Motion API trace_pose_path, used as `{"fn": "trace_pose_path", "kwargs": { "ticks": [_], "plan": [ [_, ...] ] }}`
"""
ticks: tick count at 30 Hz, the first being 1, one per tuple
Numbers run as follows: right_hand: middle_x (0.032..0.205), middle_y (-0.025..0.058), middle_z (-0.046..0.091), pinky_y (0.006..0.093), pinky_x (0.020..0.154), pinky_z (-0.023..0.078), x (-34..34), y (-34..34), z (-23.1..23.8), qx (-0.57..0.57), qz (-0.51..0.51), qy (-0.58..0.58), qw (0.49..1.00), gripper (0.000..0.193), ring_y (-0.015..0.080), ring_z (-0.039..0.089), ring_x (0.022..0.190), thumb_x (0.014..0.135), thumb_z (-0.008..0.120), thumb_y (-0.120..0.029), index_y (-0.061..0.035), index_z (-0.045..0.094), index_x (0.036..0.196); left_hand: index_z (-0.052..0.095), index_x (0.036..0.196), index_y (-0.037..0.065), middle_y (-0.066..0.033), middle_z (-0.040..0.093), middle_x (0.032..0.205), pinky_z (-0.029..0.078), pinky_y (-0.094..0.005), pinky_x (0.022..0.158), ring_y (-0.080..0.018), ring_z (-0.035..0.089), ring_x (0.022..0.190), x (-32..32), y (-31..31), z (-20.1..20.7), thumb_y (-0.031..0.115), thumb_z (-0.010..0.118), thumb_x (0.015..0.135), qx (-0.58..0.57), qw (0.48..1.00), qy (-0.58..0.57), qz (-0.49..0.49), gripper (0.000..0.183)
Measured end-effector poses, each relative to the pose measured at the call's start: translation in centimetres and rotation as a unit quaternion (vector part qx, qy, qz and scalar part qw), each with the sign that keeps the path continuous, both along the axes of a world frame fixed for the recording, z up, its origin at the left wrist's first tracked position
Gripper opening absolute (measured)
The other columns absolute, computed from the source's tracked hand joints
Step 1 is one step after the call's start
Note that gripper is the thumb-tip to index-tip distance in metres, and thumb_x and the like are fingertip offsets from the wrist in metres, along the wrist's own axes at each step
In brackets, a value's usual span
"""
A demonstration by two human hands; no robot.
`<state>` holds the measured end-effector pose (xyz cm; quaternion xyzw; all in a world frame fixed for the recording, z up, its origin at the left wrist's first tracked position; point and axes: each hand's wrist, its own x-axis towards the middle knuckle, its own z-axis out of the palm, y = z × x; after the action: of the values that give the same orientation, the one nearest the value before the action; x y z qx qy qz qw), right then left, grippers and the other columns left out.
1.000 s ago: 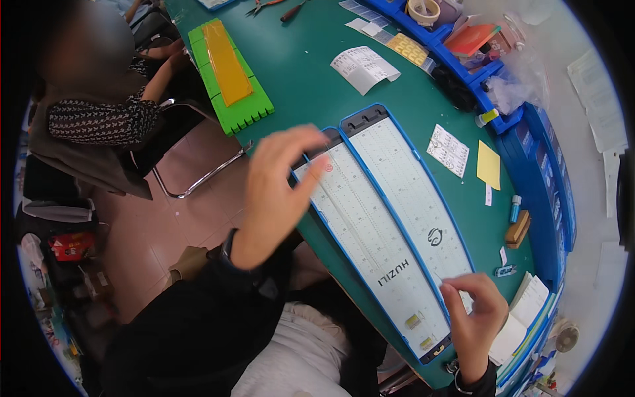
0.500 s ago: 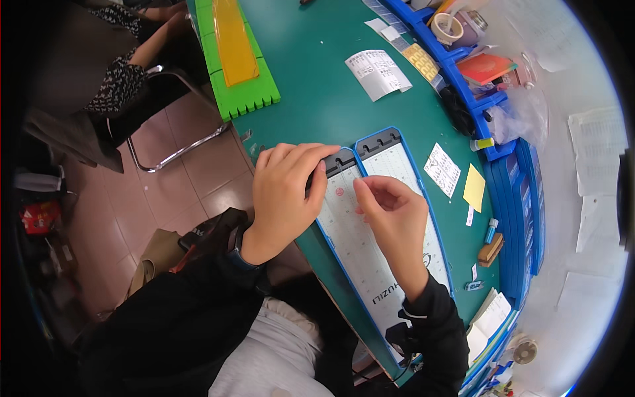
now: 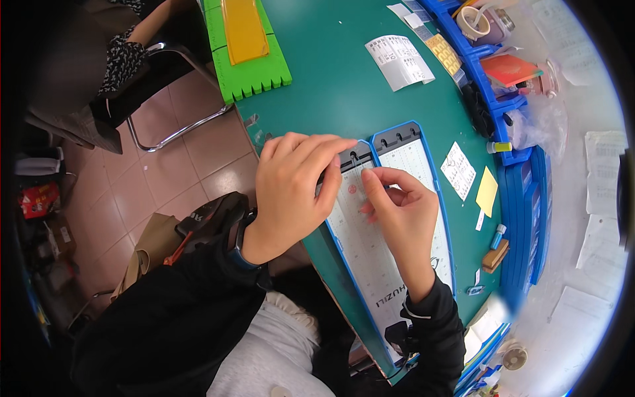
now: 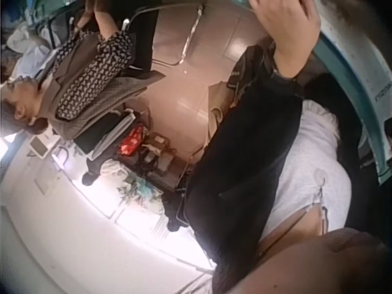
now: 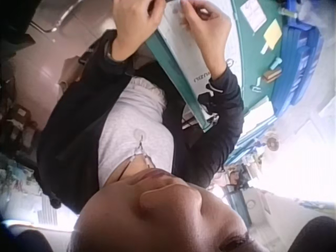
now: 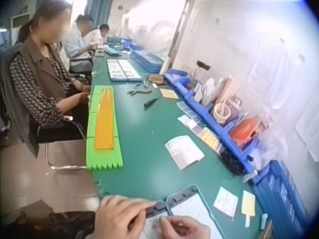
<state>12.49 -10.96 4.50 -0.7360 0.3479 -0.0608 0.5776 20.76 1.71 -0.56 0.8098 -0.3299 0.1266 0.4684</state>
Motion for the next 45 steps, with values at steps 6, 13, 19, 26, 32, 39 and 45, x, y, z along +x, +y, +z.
{"fn": "trace_pose_path", "kwargs": {
  "ticks": [6, 13, 19, 26, 32, 39, 45],
  "plan": [
    [0.078, 0.004, 0.069, 0.0197, 0.055, 0.048, -0.8, 0.1, 0.2, 0.015, 0.02, -0.033, 0.999, 0.019, 0.0073, 0.064, 0.064, 0.089, 0.07, -0.013, 0.0044, 0.069, 0.094, 0.071, 0.087, 0.016, 0.0039, 0.067, 0.11, 0.037, -0.035, 0.086, -0.0202, 0.059, 0.091, -0.3, 1.0, 0.8, 0.015, 0.071, 0.08, 0.059, 0.996, 0.038, -0.051, 0.007],
    [0.073, 0.0067, 0.069, 0.0228, 0.062, 0.051, -3.0, -1.7, 1.3, -0.052, 0.061, -0.081, 0.994, 0.016, 0.01, 0.065, 0.066, 0.085, 0.072, -0.01, 0.0043, 0.07, 0.09, 0.067, 0.076, 0.012, 0.0018, 0.072, 0.093, 0.041, -0.0353, 0.086, -0.0213, 0.06, 0.094, 0.6, 0.4, 1.0, 0.01, 0.066, 0.082, -0.049, 0.984, 0.041, -0.165, 0.006],
    [0.074, 0.0157, 0.07, 0.0281, 0.064, 0.055, -4.5, -1.6, 4.0, -0.086, 0.123, -0.145, 0.978, 0.013, 0.0204, 0.069, 0.065, 0.076, 0.073, -0.009, 0.0032, 0.072, 0.081, 0.063, 0.077, 0.01, -0.0015, 0.069, 0.085, 0.043, -0.0313, 0.083, -0.0207, 0.058, 0.088, -2.4, 3.4, 3.1, 0.005, 0.062, 0.086, -0.194, 0.876, 0.198, -0.395, 0.01],
    [0.087, 0.0083, 0.072, 0.0198, 0.064, 0.054, -11.4, -6.3, 6.9, -0.248, 0.127, -0.068, 0.958, 0.02, 0.0118, 0.069, 0.075, 0.087, 0.073, -0.013, 0.0016, 0.072, 0.101, 0.057, 0.089, 0.015, -0.0062, 0.065, 0.095, 0.039, -0.0289, 0.061, -0.0186, 0.054, 0.086, -2.4, 4.1, 2.9, 0.027, 0.064, 0.093, -0.307, 0.788, 0.277, -0.457, 0.015],
    [0.079, 0.0018, 0.066, 0.0175, 0.047, 0.034, -14.4, -1.6, 7.5, -0.248, 0.149, -0.047, 0.956, 0.008, 0.0024, 0.049, 0.054, 0.08, 0.077, -0.006, -0.0058, 0.075, 0.088, 0.05, 0.133, -0.003, -0.0175, 0.062, 0.12, 0.054, -0.0218, 0.071, -0.013, 0.064, 0.083, -7.4, 1.6, 5.0, 0.027, 0.068, 0.091, -0.153, 0.751, 0.474, -0.435, 0.055],
    [0.077, 0.001, 0.067, 0.0185, 0.045, 0.027, -16.0, 1.6, 9.0, -0.151, -0.012, 0.002, 0.988, 0.01, 0.0022, 0.043, 0.051, 0.077, 0.076, -0.001, -0.0053, 0.074, 0.085, 0.067, 0.108, -0.004, -0.0104, 0.07, 0.09, 0.055, -0.0242, 0.074, -0.0133, 0.068, 0.082, -8.0, 0.7, 7.0, 0.002, 0.064, 0.091, -0.068, 0.71, 0.539, -0.448, 0.018],
    [0.078, 0.0008, 0.067, 0.0195, 0.047, 0.029, -16.5, 1.8, 9.8, -0.143, -0.008, 0.01, 0.99, 0.011, 0.0036, 0.043, 0.053, 0.076, 0.076, 0.0, -0.0053, 0.074, 0.086, 0.069, 0.101, -0.005, -0.0109, 0.069, 0.083, 0.055, -0.0248, 0.068, -0.0127, 0.067, 0.074, -7.9, 0.8, 7.4, 0.001, 0.063, 0.091, -0.066, 0.726, 0.537, -0.426, 0.013]
  ]
}}
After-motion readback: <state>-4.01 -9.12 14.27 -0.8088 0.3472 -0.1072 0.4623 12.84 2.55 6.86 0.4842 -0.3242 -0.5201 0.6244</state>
